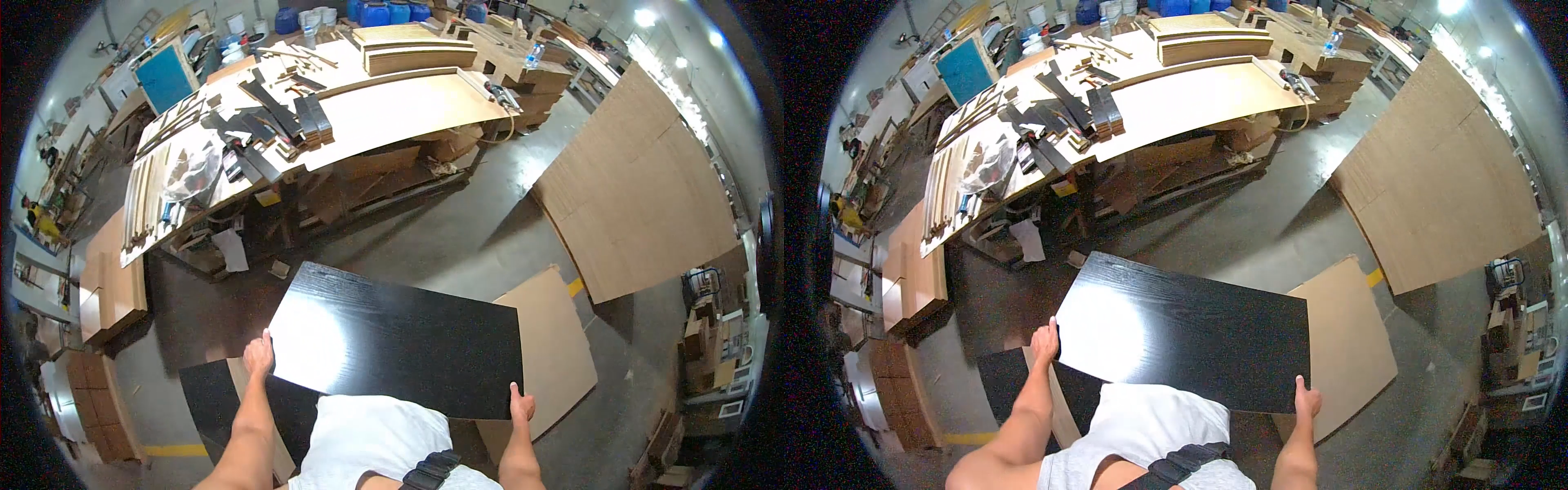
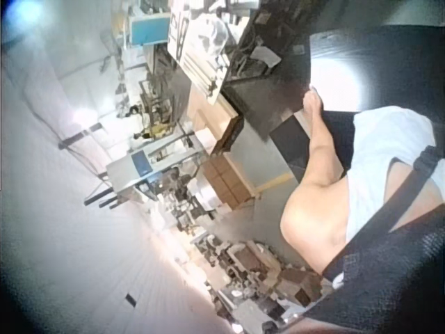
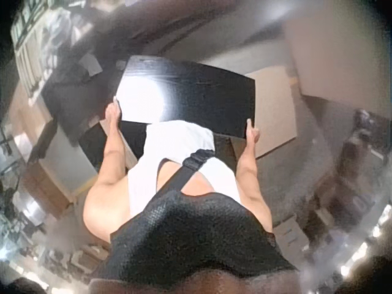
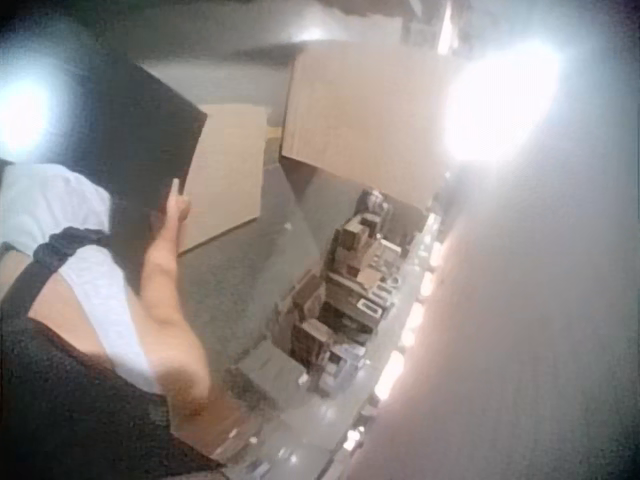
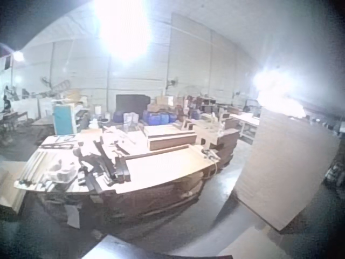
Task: The person aligns wooden strips onto a black panel and secures them with a nail gun. They carry the assembled panel to a stack and return to the workbench to repeat the process with a new panel and more wood strips.
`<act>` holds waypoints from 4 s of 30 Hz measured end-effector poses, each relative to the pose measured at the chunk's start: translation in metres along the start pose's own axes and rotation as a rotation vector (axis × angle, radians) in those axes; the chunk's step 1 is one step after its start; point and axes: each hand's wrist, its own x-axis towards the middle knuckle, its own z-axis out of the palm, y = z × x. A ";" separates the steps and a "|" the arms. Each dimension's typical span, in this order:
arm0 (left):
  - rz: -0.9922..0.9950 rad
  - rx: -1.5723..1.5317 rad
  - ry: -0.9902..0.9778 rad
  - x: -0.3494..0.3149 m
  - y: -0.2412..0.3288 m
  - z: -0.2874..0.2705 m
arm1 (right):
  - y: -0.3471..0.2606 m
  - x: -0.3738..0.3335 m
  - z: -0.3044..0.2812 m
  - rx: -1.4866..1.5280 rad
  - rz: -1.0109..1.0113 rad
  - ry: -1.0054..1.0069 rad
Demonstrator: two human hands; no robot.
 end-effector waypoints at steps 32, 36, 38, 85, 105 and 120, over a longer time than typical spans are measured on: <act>0.006 -0.436 0.161 0.324 0.408 0.092 | -0.368 0.339 0.062 0.453 -0.257 0.319; -0.037 -0.440 0.253 0.338 0.453 0.095 | -0.444 0.388 0.033 0.435 -0.343 0.230; -0.045 -0.455 0.240 0.348 0.482 0.087 | -0.463 0.435 0.055 0.521 -0.447 0.417; -0.959 -2.094 0.822 0.341 0.701 0.228 | -0.985 0.758 0.077 0.647 -0.295 -0.576; -0.842 -1.776 0.449 0.351 0.637 0.182 | -0.971 0.699 0.057 0.751 -0.167 -0.684; -0.713 -1.665 0.431 0.373 0.651 0.194 | -0.992 0.711 0.065 0.848 -0.176 -0.542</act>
